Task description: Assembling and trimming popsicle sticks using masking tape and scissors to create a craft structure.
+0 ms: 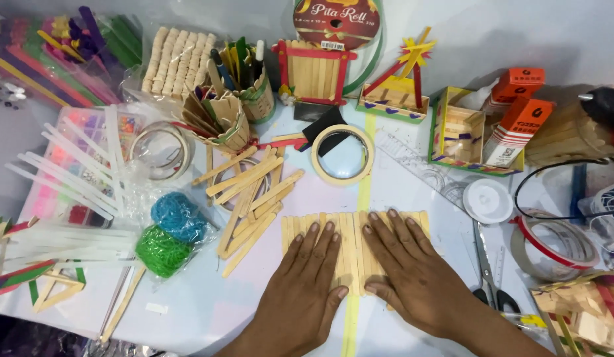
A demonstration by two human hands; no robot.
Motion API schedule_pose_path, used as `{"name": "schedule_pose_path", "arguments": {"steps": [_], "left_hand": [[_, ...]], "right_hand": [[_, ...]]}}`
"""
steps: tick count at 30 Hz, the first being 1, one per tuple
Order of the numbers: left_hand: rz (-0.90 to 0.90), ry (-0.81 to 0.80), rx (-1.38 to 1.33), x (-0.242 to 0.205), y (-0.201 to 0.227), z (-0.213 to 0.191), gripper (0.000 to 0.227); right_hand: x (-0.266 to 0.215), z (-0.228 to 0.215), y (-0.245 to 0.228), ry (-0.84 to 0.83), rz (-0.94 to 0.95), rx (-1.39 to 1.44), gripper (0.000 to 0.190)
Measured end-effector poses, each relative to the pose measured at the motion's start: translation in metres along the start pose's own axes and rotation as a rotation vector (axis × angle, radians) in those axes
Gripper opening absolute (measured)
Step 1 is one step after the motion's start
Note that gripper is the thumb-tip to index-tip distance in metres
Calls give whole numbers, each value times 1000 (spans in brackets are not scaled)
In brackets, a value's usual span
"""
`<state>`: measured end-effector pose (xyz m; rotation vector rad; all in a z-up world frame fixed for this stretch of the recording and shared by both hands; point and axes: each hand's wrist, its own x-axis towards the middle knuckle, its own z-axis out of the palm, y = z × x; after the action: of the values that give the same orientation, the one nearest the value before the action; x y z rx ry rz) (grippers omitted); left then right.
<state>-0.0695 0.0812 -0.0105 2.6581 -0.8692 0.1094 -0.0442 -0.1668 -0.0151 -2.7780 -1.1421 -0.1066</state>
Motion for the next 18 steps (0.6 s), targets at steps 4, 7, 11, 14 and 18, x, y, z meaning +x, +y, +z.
{"name": "schedule_pose_path", "arguments": {"steps": [4, 7, 11, 14, 18], "left_hand": [[-12, 27, -126, 7, -12, -9, 59], [-10, 135, -63, 12, -26, -13, 47], [32, 101, -154, 16, -39, -13, 51], [55, 50, -180, 16, -40, -16, 54], [80, 49, -179, 16, -41, -17, 59]], "right_hand": [[1, -2, 2, -17, -4, 27, 84], [10, -8, 1, 15, 50, 215, 73], [35, -19, -5, 146, -50, 332, 57], [44, -13, -6, 111, -109, 359, 64], [50, 0, -3, 48, -108, 356, 78]]}}
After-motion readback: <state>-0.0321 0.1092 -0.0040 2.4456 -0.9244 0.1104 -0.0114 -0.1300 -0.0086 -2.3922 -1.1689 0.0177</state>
